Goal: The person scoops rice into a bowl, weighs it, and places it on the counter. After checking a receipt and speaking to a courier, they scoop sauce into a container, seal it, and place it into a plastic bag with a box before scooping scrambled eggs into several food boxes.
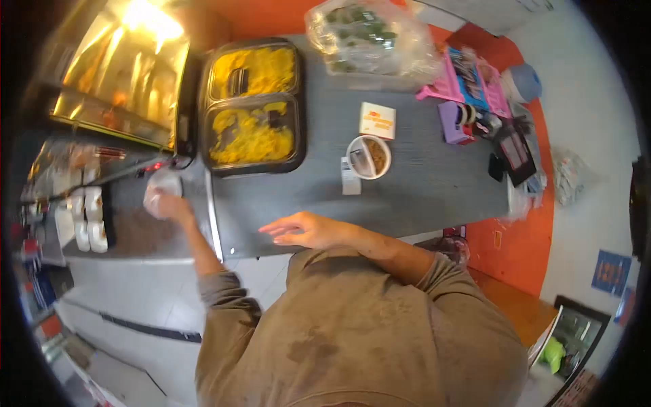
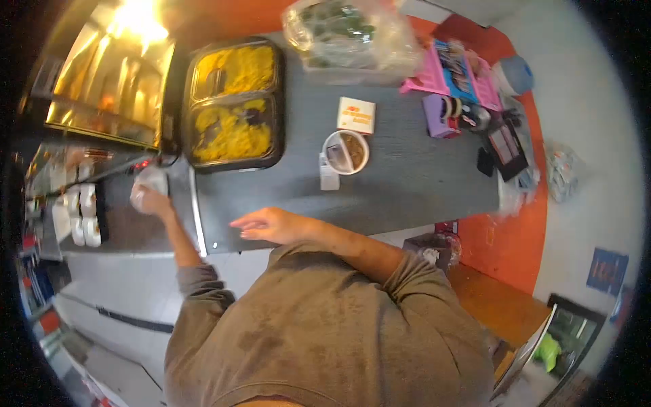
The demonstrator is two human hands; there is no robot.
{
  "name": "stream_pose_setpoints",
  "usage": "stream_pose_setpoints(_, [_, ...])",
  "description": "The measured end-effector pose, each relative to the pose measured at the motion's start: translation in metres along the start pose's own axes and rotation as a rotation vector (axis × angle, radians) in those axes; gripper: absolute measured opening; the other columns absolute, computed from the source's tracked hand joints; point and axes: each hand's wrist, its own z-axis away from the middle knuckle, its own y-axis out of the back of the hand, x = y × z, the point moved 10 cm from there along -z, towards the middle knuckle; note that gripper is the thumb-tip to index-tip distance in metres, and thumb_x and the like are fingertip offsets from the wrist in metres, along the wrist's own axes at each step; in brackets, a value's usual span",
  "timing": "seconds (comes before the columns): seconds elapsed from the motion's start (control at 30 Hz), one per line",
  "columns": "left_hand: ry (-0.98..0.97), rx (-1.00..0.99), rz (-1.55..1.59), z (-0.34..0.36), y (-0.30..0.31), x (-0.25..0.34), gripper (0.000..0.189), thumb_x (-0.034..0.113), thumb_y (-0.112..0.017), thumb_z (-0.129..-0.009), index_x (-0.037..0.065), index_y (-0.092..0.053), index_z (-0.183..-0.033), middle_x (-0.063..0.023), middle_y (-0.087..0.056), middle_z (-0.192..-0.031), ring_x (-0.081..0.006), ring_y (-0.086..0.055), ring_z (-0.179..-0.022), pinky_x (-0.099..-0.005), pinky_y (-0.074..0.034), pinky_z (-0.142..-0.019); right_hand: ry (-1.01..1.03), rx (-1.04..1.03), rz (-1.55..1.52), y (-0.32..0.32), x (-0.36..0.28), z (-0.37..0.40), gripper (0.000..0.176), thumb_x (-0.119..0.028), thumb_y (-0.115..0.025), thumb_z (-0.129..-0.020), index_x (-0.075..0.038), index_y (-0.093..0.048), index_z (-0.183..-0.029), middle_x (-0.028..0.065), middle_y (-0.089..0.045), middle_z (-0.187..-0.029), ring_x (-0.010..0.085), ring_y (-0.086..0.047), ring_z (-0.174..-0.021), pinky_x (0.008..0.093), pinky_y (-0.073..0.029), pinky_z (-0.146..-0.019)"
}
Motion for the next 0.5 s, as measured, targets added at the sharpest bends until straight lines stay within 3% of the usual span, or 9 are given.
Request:
stream_pose_setpoints(0.07, [-0.152,-0.180,-0.358,-0.029,-0.024,-0.012,0.044,0.024,-0.043,-0.094,-0.006,-0.048,-0.127,-0.0213,-0.063,-0.104,-0.0339,-0.058,-0.098,-0.0436,-0.045,-0.086,-0.056,0.272,0.086,0.054,0.046,0.040,0.036,-0.019,-0.057,-0.092,-0.008,-0.055,-0.126,0.0094,-0.061,-0.119,0.0173,-0.057,-0.109,0.0312,-0.044,-0.095])
stream_pose_setpoints(0.1, [-0.204,-0.676,-0.500,-0.005,-0.083,-0.047,0.045,0.029,-0.034,-0.097,0.002,-0.052,-0.127,-0.0230,-0.060,-0.112,-0.0363,-0.057,-0.102,-0.0454,-0.044,-0.087,-0.066,0.420,0.161,0.080,0.054,0.067,0.034,-0.018,-0.058,-0.092,-0.006,-0.056,-0.124,0.0096,-0.063,-0.115,0.0165,-0.059,-0.105,0.0309,-0.045,-0.093])
stream_pose_setpoints(0.13, [-0.235,-0.779,-0.566,0.004,-0.099,-0.063,0.044,0.031,-0.036,-0.096,0.001,-0.054,-0.122,-0.0224,-0.061,-0.106,-0.0360,-0.058,-0.098,-0.0457,-0.045,-0.084,-0.080,0.565,0.237,0.106,0.062,0.098,0.033,-0.017,-0.058,-0.091,-0.004,-0.057,-0.122,0.0099,-0.064,-0.112,0.0156,-0.060,-0.101,0.0305,-0.046,-0.091])
stream_pose_setpoints(0.33, [-0.322,-0.283,-0.529,0.005,-0.073,-0.041,0.051,0.043,-0.047,-0.090,-0.003,-0.066,-0.091,-0.0187,-0.064,-0.071,-0.0340,-0.064,-0.072,-0.0471,-0.051,-0.067,-0.082,1.452,0.162,0.222,0.087,0.328,0.032,-0.031,-0.055,-0.093,0.000,-0.067,-0.095,0.0067,-0.068,-0.084,0.0109,-0.060,-0.077,0.0259,-0.046,-0.068])
stream_pose_setpoints(0.37, [-0.336,-0.280,-0.513,0.000,-0.062,-0.020,0.051,0.043,-0.047,-0.090,-0.003,-0.066,-0.091,-0.0187,-0.064,-0.071,-0.0340,-0.064,-0.072,-0.0471,-0.051,-0.067,-0.081,1.626,0.142,0.232,0.084,0.365,0.033,-0.032,-0.055,-0.092,-0.001,-0.067,-0.091,0.0054,-0.067,-0.080,0.0105,-0.059,-0.074,0.0250,-0.045,-0.066])
stream_pose_setpoints(0.4, [-0.173,-0.361,-0.411,-0.003,-0.042,-0.003,0.048,0.042,-0.050,-0.090,-0.003,-0.066,-0.089,-0.0198,-0.065,-0.077,-0.0348,-0.064,-0.076,-0.0457,-0.050,-0.068,-0.073,1.798,0.120,0.243,0.080,0.404,0.035,-0.034,-0.055,-0.092,-0.002,-0.068,-0.086,0.0040,-0.066,-0.075,0.0101,-0.058,-0.071,0.0241,-0.044,-0.064])
stream_pose_setpoints(0.43, [-0.011,-0.442,-0.308,0.000,-0.032,0.011,0.046,0.041,-0.053,-0.089,-0.003,-0.067,-0.086,-0.0210,-0.066,-0.083,-0.0356,-0.064,-0.079,-0.0444,-0.050,-0.069,-0.195,1.882,0.190,0.250,0.063,0.439,0.033,-0.033,-0.056,-0.092,-0.002,-0.068,-0.086,0.0042,-0.065,-0.075,0.0103,-0.057,-0.070,0.0250,-0.044,-0.065])
stream_pose_setpoints(0.47, [-0.023,-0.436,-0.295,0.005,-0.029,0.026,0.046,0.041,-0.053,-0.089,-0.003,-0.067,-0.086,-0.0210,-0.066,-0.083,-0.0356,-0.064,-0.079,-0.0444,-0.050,-0.069,-0.321,1.962,0.259,0.258,0.047,0.479,0.032,-0.032,-0.057,-0.091,-0.002,-0.068,-0.086,0.0044,-0.064,-0.075,0.0105,-0.056,-0.069,0.0259,-0.044,-0.066])
stream_pose_setpoints(0.5, [0.004,-0.364,-0.111,0.009,-0.019,0.033,0.042,0.037,-0.056,-0.089,-0.003,-0.066,-0.088,-0.0211,-0.066,-0.088,-0.0357,-0.063,-0.083,-0.0429,-0.049,-0.072,-0.051,2.138,0.519,0.270,0.023,0.523,0.031,-0.031,-0.058,-0.091,-0.002,-0.068,-0.087,0.0052,-0.064,-0.075,0.0117,-0.056,-0.068,0.0271,-0.045,-0.066])
